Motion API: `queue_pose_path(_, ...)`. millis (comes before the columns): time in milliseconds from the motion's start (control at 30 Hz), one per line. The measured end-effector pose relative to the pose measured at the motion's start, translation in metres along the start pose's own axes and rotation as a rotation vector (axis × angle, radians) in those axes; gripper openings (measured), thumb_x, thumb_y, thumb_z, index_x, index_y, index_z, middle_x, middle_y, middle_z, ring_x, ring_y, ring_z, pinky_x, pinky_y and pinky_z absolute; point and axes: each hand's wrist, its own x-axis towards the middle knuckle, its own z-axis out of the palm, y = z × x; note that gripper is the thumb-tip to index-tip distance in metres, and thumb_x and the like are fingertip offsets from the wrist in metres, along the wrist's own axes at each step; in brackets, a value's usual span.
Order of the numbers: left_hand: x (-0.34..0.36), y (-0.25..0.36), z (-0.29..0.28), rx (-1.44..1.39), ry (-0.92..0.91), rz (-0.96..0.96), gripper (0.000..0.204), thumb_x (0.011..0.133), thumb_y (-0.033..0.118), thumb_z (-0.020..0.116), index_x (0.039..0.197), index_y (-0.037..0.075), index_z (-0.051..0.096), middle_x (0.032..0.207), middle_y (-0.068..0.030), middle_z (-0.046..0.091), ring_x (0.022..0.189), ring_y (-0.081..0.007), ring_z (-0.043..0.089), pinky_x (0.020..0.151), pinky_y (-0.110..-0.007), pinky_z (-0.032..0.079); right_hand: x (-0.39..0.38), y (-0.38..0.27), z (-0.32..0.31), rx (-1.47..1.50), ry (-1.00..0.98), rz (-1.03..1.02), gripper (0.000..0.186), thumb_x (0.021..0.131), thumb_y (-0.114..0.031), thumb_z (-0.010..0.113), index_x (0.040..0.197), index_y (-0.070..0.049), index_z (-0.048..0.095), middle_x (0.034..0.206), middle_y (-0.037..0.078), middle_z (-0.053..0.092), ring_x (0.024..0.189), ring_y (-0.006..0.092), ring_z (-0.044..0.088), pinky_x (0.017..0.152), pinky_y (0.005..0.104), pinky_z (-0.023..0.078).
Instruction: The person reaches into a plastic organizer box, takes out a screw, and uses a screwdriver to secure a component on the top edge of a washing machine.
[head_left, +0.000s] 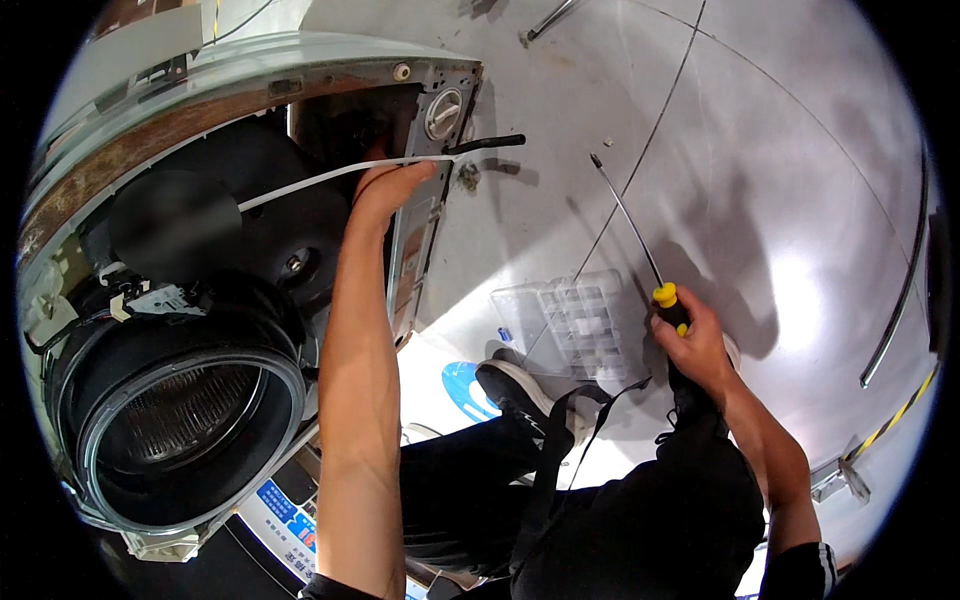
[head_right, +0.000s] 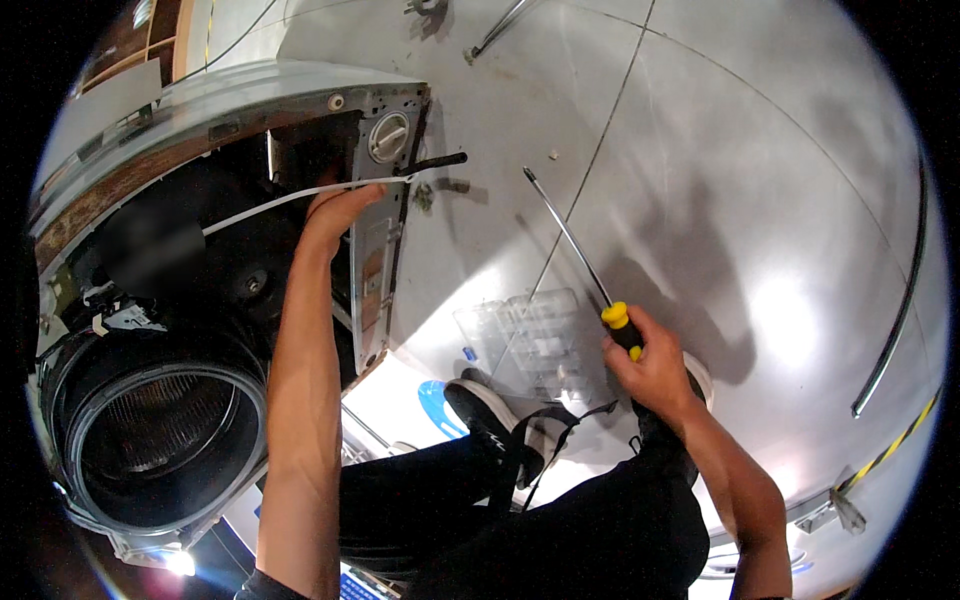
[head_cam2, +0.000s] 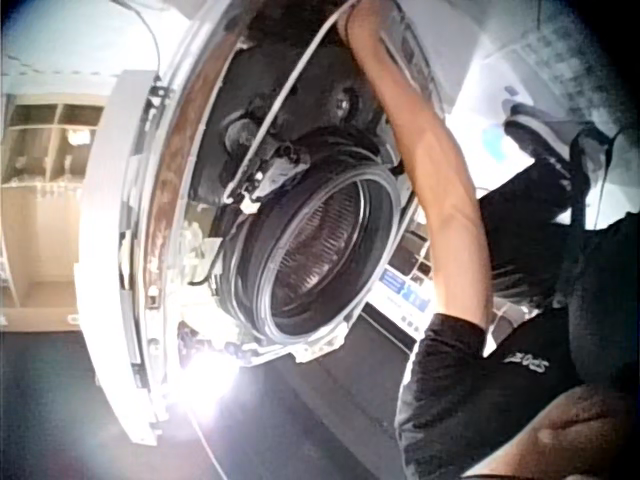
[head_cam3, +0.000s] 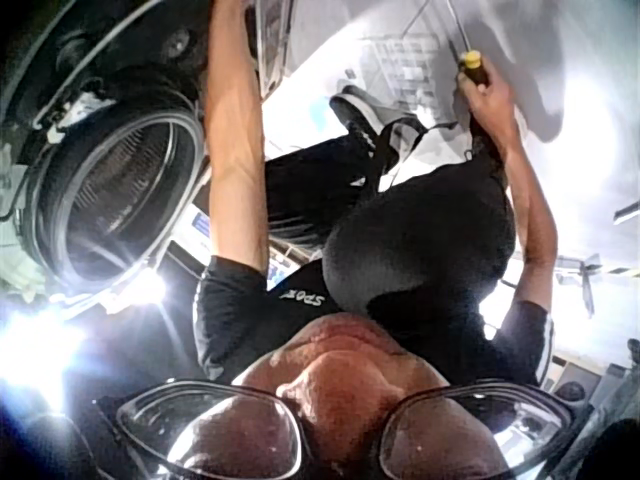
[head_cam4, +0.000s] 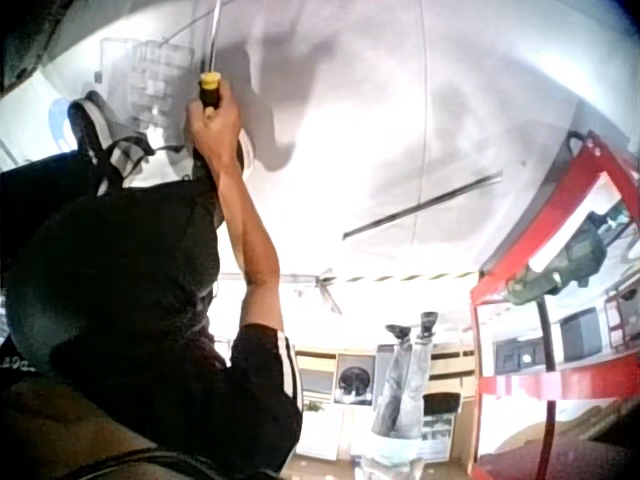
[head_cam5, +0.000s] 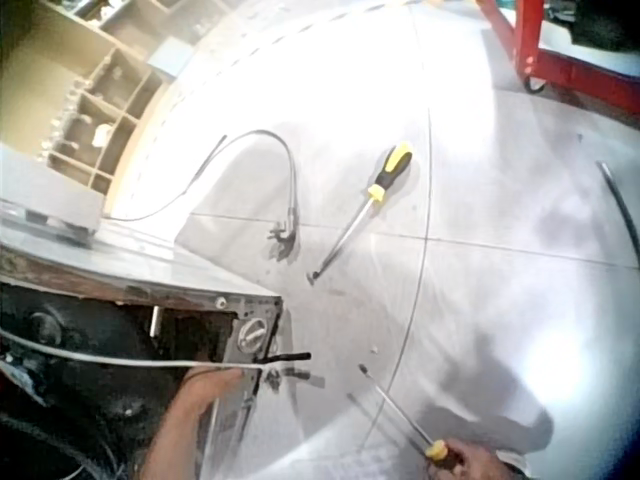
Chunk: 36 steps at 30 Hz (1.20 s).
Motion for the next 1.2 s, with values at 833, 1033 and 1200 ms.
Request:
queue_pose_path(833,0.011,-0.010,-0.003,0.075,-0.041,-0.068,0.037,0.071,0.029,0.070,0.101,0.008,0.068,0.104,-0.0076,0.064,0.099,-0.0178,0.055,0.089,-0.031,0.038,0.001,-0.005,0.002,-0.087,0.025,-0.045,0.025,0.073,-0.016,0.061,0.091,0.000,0.053,0.072,0.021,0.054,0.063,0.0343,0.053,0.061,0.0353,0.044)
queue_pose_path(1033,0.006,-0.004,-0.002,0.087,-0.010,-0.068,0.037,0.071,0.026,0.070,0.101,0.005,0.067,0.102,-0.0070,0.064,0.098,-0.0168,0.056,0.088,-0.030,0.040,0.001,-0.007,0.004,-0.108,0.037,-0.048,0.024,0.073,-0.016,0.060,0.089,0.000,0.052,0.072,0.020,0.053,0.064,0.0350,0.053,0.061,0.0363,0.044)
queue_pose_path(1200,0.009,0.001,-0.004,0.097,-0.059,-0.151,0.044,0.065,0.031,0.074,0.103,0.009,0.068,0.110,-0.0107,0.061,0.107,-0.0223,0.052,0.096,-0.034,0.033,0.003,-0.013,0.002,-0.112,0.023,-0.049,0.023,0.074,-0.016,0.060,0.088,0.000,0.052,0.072,0.021,0.053,0.064,0.0362,0.052,0.061,0.0372,0.044)
